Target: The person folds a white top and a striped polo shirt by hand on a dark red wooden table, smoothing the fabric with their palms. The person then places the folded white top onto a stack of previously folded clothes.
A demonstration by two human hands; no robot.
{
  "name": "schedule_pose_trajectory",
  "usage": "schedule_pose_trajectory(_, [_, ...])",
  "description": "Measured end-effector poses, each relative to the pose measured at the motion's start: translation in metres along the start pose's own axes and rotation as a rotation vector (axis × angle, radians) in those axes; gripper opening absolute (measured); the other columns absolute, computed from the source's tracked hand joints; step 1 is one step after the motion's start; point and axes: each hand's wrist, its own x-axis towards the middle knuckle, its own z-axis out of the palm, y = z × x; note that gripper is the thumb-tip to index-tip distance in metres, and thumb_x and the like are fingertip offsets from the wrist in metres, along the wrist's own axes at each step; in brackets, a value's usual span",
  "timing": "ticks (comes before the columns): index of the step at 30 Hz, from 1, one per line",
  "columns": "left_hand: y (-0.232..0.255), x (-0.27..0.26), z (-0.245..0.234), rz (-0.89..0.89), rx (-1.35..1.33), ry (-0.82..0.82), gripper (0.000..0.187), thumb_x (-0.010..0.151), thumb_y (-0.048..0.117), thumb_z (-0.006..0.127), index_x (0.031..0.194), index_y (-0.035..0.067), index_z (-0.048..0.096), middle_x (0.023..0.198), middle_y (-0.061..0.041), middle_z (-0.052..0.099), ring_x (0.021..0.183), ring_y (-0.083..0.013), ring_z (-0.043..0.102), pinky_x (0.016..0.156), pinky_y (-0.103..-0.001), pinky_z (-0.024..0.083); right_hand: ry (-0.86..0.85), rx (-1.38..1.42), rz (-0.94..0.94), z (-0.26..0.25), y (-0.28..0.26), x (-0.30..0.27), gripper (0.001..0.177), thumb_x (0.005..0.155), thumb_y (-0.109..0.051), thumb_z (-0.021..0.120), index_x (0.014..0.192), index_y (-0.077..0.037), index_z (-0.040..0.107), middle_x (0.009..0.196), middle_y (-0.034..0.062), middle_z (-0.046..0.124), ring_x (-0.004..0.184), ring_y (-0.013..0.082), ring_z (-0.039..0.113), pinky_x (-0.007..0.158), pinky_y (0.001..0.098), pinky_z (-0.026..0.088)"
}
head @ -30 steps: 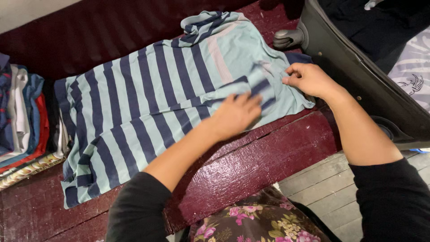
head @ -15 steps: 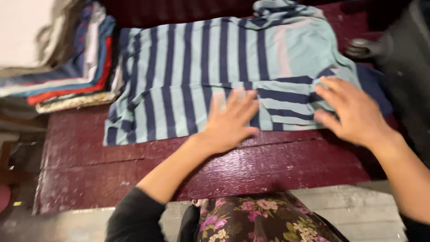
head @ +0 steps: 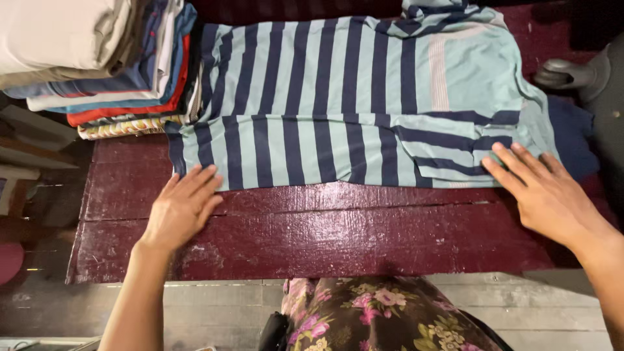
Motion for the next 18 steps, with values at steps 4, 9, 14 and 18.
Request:
schedule_pose_trajectory(4, [-0.021, 0.000, 0.009, -0.049, 0.043, 0.101, 0.028, 0.098, 0.012, 0.063, 0.126, 0.011, 0.066, 0.140, -0.006, 0.067, 0.130, -0.0247, 0.064, 0.109, -0.046, 0.052, 0.082, 0.212, 0.008, -0.001, 0.000, 0.000, 0.074, 0.081, 0.008, 0.052, 0.152, -0.013, 0.045, 0.165, 0.0089, 0.039, 0.146, 0.0313, 0.047, 0.117, 0.0434, 0.042])
schedule_pose_trajectory(9, [-0.024, -0.014, -0.013, -0.139, -0.013, -0.015, 0.015, 0.098, 0.007, 0.058, 0.112, 0.005, 0.061, 0.136, -0.007, 0.068, 0.107, -0.0322, 0.068, 0.102, -0.045, 0.055, 0.066, 0.279, 0.060, -0.018, 0.005, -0.019, 0.068, 0.083, 0.007, 0.054, 0.146, -0.017, 0.052, 0.160, 0.0030, 0.046, 0.138, 0.0264, 0.053, 0.116, 0.0393, 0.045])
schedule_pose_trajectory(14, [-0.002, -0.053, -0.041, -0.351, -0.043, -0.235, 0.021, 0.098, 0.011, 0.057, 0.117, 0.008, 0.064, 0.134, -0.006, 0.068, 0.108, -0.0328, 0.069, 0.091, -0.046, 0.055, -0.030, 0.286, 0.068, -0.021, -0.002, -0.044, 0.072, 0.076, 0.008, 0.058, 0.142, -0.021, 0.056, 0.158, -0.0022, 0.048, 0.137, 0.0214, 0.053, 0.115, 0.0374, 0.044])
schedule_pose_trajectory(18, [0.010, -0.054, -0.054, -0.255, -0.062, -0.215, 0.023, 0.090, 0.022, 0.064, 0.110, 0.011, 0.068, 0.132, -0.003, 0.069, 0.122, -0.0294, 0.067, 0.100, -0.046, 0.053, 0.002, 0.424, 0.075, -0.028, -0.005, -0.057, 0.069, 0.076, 0.004, 0.057, 0.137, -0.027, 0.060, 0.156, -0.0069, 0.050, 0.144, 0.0186, 0.050, 0.114, 0.0363, 0.045])
